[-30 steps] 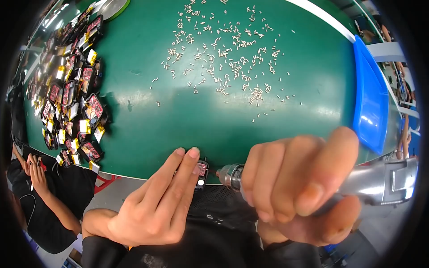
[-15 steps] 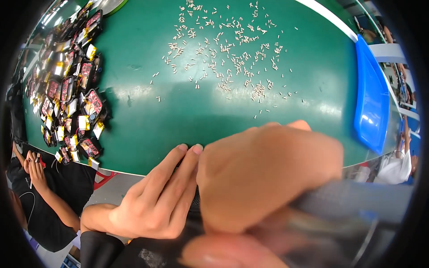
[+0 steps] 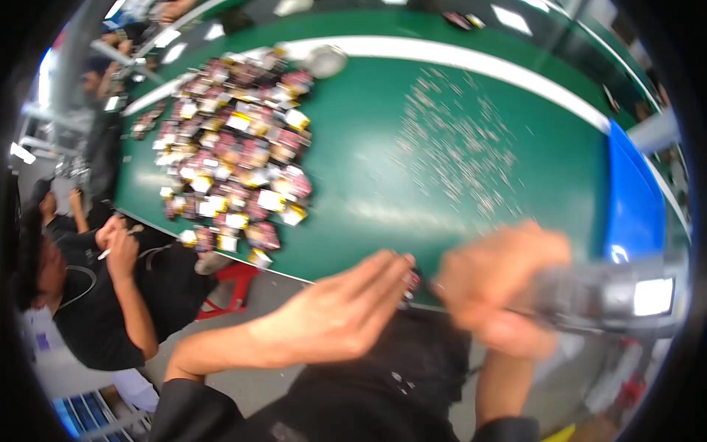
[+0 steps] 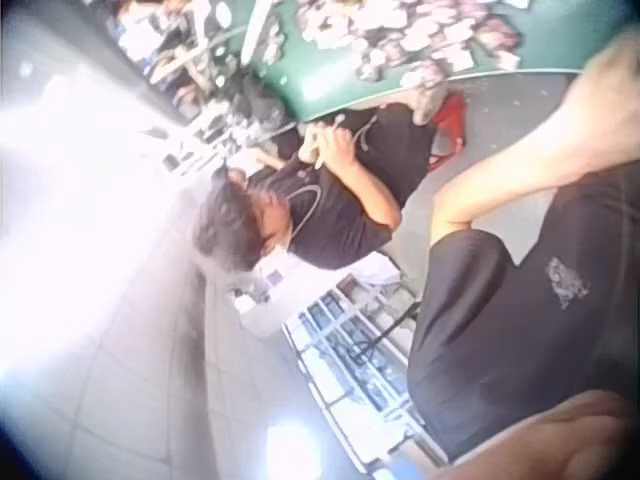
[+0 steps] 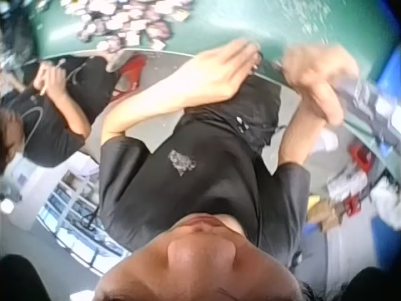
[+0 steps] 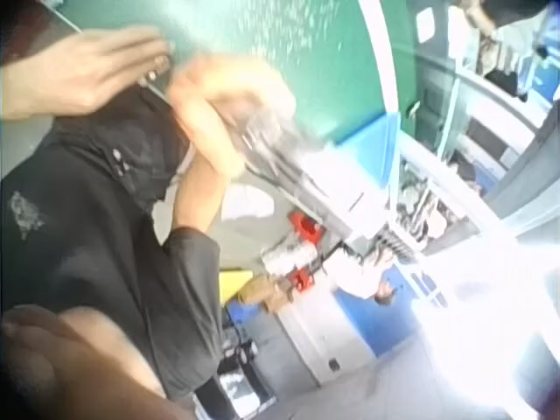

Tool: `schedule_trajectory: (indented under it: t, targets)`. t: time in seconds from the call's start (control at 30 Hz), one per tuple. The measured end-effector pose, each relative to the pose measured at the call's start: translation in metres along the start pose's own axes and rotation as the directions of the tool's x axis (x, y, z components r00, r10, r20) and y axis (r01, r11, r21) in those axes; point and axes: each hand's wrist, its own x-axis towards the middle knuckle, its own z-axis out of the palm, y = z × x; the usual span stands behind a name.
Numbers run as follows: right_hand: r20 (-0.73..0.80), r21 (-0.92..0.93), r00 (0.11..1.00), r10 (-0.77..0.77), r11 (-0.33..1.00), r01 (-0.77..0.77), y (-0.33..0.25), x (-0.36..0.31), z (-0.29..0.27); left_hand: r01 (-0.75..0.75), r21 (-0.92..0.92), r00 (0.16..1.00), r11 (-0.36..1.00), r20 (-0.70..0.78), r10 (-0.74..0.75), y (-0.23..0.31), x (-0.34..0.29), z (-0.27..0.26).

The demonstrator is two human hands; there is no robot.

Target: Manually assemble small electronic components using an electric screwdriver.

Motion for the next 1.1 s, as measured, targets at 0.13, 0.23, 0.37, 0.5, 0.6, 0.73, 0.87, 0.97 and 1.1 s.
schedule_trajectory:
  t: [0.13, 0.23, 0.37, 0.5, 0.6, 0.73, 0.87, 0.97, 1.1]
  targets:
    - [-0.154, 0.255, 0.987, -0.037, 0.964, 0.076, -0.022, -0.028, -0.006, 0.2, 0.014, 0.962, 0.98, -0.19, -0.194, -0.024, -0.02, -0.037]
    - [-0.266, 0.255, 0.964, -0.032, 0.962, 0.102, -0.03, -0.05, -0.019, 0.375, 0.193, 0.884, 0.907, -0.37, -0.287, -0.072, -0.033, -0.076]
    - [-0.324, 0.283, 0.946, -0.026, 0.951, 0.123, -0.023, -0.059, -0.024, 0.633, 0.359, 0.753, 0.686, -0.494, -0.435, -0.136, -0.053, -0.114]
    - [-0.463, 0.329, 0.886, 0.032, 0.934, 0.138, -0.018, -0.065, -0.02, 0.629, 0.391, 0.768, 0.672, -0.447, -0.458, -0.141, -0.033, -0.105]
    - [-0.514, 0.403, 0.851, 0.107, 0.906, 0.13, -0.008, -0.066, -0.016, 0.496, 0.301, 0.842, 0.815, -0.396, -0.366, -0.104, -0.004, -0.08]
    - [-0.592, 0.457, 0.795, 0.134, 0.868, 0.194, -0.003, -0.07, -0.014, 0.271, 0.128, 0.957, 0.954, -0.145, -0.252, -0.062, 0.035, -0.028]
    - [-0.567, 0.477, 0.815, 0.122, 0.855, 0.205, -0.004, -0.073, -0.012, 0.288, 0.184, 0.954, 0.94, -0.139, -0.265, -0.064, 0.047, -0.004]
    - [-0.57, 0.479, 0.812, 0.124, 0.853, 0.206, -0.004, -0.073, -0.014, 0.249, 0.24, 0.966, 0.939, -0.137, -0.221, -0.062, 0.051, -0.001]
    - [-0.571, 0.481, 0.813, 0.118, 0.85, 0.215, -0.005, -0.073, -0.013, 0.176, 0.316, 0.984, 0.932, -0.091, -0.155, -0.061, 0.054, -0.001]
